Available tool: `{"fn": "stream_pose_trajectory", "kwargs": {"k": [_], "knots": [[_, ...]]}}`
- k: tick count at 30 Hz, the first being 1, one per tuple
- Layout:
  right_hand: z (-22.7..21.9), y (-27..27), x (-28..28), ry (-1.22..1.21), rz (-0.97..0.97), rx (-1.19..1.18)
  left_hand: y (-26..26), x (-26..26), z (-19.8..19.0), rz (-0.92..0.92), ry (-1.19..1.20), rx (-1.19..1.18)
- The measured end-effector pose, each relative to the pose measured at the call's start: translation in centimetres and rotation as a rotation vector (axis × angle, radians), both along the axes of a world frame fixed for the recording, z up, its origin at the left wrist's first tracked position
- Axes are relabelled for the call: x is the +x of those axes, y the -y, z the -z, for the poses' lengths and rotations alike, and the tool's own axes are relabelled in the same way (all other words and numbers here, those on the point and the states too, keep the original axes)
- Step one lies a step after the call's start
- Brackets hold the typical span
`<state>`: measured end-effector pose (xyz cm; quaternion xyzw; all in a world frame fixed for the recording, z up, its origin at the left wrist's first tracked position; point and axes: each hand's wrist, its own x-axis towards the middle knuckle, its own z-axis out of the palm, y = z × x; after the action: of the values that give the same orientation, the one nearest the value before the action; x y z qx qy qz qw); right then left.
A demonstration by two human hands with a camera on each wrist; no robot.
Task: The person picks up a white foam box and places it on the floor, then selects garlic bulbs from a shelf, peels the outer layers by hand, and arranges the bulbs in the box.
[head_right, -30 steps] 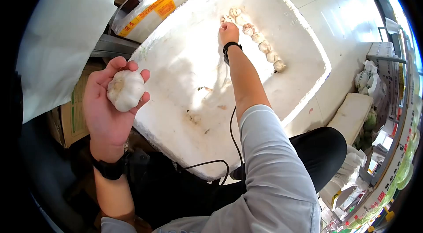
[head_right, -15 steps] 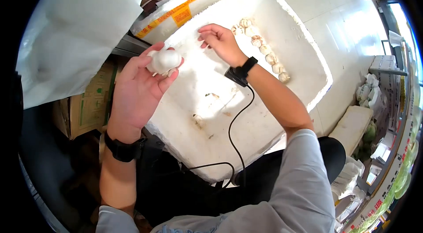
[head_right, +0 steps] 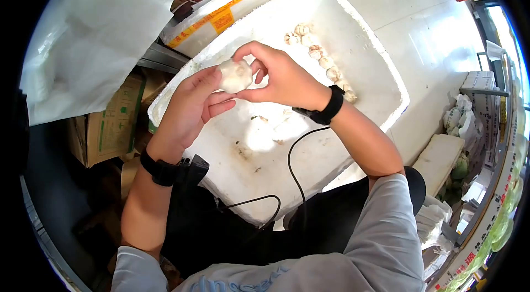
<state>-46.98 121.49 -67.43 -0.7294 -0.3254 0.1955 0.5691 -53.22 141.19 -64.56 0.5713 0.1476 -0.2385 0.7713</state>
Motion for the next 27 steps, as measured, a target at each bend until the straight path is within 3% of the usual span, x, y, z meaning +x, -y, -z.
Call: {"fn": "stream_pose_trajectory", "kwargs": {"k": [2, 3, 5, 8, 10, 11, 12, 14, 17, 19, 21, 25, 27], "knots": [[1.9, 0.6, 0.7, -0.239, -0.014, -0.020, 0.4, -0.3, 0.3, -0.004, -0.038, 0.056], [3.6, 0.8, 1.3, -0.241, -0.009, -0.021, 0.6, -0.6, 0.3, -0.011, -0.074, 0.115], [8.0, 1.5, 2.8, -0.542, -0.070, -0.075, 1.1, -0.7, -0.6, -0.001, -0.065, 0.172], [13.3, 2.2, 3.8, -0.727, 0.324, -0.258, 1.5, -0.6, -1.9, 0.029, -0.024, 0.229], [19.5, 3.0, 4.8, -0.824, 0.728, -0.154, 1.5, -0.8, -2.5, 0.057, 0.006, 0.229], [21.8, 3.4, 5.5, -0.821, 0.929, -0.137, 1.7, -0.7, -2.8, 0.060, 0.016, 0.236], [23.1, 3.9, 6.2, -0.817, 0.949, -0.126, 2.0, -0.6, -3.1, 0.073, 0.028, 0.240], [25.2, 4.9, 6.6, -0.252, 1.127, -0.568, 2.5, -0.8, -3.9, 0.096, 0.038, 0.228], [27.4, 5.5, 7.4, -0.187, 1.217, -0.535, 2.9, -1.2, -4.7, 0.109, 0.039, 0.218], [28.2, 4.8, 7.4, -0.280, 1.208, -0.488, 2.9, -1.6, -4.7, 0.119, 0.051, 0.171], [29.6, 4.0, 7.3, 0.074, 1.310, -0.459, 2.6, -1.7, -4.3, 0.121, 0.086, 0.168], [29.4, 3.6, 7.1, 0.019, 1.436, -0.461, 2.1, -1.6, -4.0, 0.130, 0.123, 0.174], [31.1, 4.9, 8.0, 0.037, 1.333, -0.498, 1.9, -1.6, -3.8, 0.132, 0.123, 0.178]]}}
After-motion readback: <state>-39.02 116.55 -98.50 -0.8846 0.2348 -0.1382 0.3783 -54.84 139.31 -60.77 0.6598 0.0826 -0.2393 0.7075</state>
